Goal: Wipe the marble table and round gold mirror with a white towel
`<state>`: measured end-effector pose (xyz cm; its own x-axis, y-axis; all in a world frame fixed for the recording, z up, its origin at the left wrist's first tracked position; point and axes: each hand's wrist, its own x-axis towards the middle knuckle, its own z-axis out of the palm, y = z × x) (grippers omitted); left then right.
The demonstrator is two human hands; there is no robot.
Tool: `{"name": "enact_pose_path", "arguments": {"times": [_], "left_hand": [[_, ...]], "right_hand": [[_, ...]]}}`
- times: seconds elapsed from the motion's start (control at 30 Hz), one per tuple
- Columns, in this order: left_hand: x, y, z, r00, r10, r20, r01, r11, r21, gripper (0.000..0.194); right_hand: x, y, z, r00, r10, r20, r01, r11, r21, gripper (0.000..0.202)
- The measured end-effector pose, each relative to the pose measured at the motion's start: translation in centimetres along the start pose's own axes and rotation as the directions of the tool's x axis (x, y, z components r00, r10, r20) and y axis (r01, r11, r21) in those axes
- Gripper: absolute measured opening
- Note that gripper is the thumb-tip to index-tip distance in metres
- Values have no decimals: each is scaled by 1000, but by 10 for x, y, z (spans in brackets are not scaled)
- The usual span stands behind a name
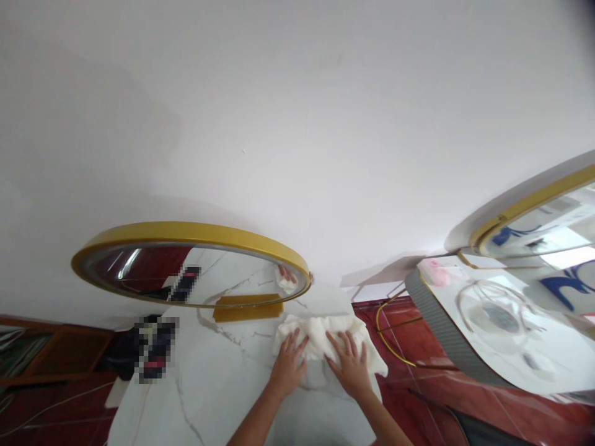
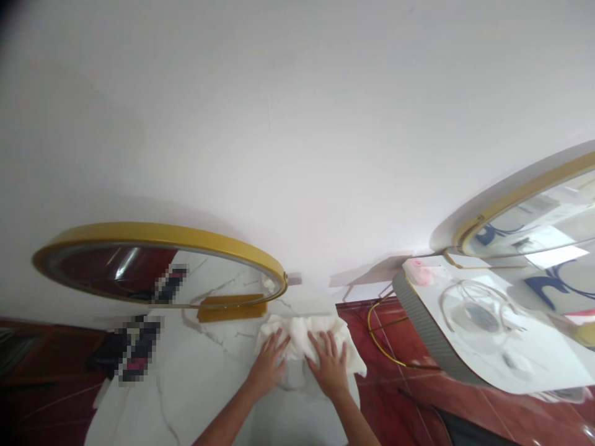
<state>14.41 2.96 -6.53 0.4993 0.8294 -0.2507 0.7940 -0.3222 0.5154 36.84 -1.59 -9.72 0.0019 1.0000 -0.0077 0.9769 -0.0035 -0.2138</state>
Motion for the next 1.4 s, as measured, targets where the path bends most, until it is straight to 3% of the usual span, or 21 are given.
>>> {"name": "enact_pose_path", "arguments": {"times": [0.3, 0.53, 0.67, 0.77, 0.87, 1.0, 1.1, 1.17, 1.27, 1.4], "left_hand": [[86, -5, -25, 990, -129, 52, 129, 992, 4, 66], [105, -9, -34, 980, -176, 89, 176, 984, 8, 74], [91, 0, -34, 979, -188, 79, 188, 982, 13, 75], [63, 10, -26, 982, -164, 88, 163, 986, 18, 76], [20, 13, -10, 987, -117, 106, 116, 993, 18, 79], [-44, 4, 7, 988, -1, 152, 5, 1000, -24, 78], [-75, -7, 4, 961, 111, 252, -91, 992, -91, 72], [-83, -10, -2, 951, 168, 261, -139, 982, -126, 64], [-79, -9, -10, 952, 212, 221, -183, 973, -144, 57], [-56, -3, -10, 969, 198, 145, -183, 977, -110, 52]], "right_hand": [[95, -5, -13, 990, 115, 78, -108, 990, -87, 56], [110, -9, -13, 988, 140, 64, -134, 986, -97, 55], [91, -7, -16, 991, 119, 55, -113, 989, -90, 53], [61, 0, -14, 997, 78, 16, -76, 994, -74, 55], [17, 7, -9, 1000, 13, -24, -14, 998, -55, 58], [-59, 22, 7, 995, -94, -20, 93, 994, -59, 58], [-110, 38, 28, 970, -236, -54, 229, 967, -111, 63], [-131, 48, 41, 958, -273, -92, 258, 955, -146, 65], [-137, 54, 46, 955, -281, -95, 266, 953, -142, 66], [-101, 44, 23, 974, -226, 21, 227, 972, -64, 61]]}}
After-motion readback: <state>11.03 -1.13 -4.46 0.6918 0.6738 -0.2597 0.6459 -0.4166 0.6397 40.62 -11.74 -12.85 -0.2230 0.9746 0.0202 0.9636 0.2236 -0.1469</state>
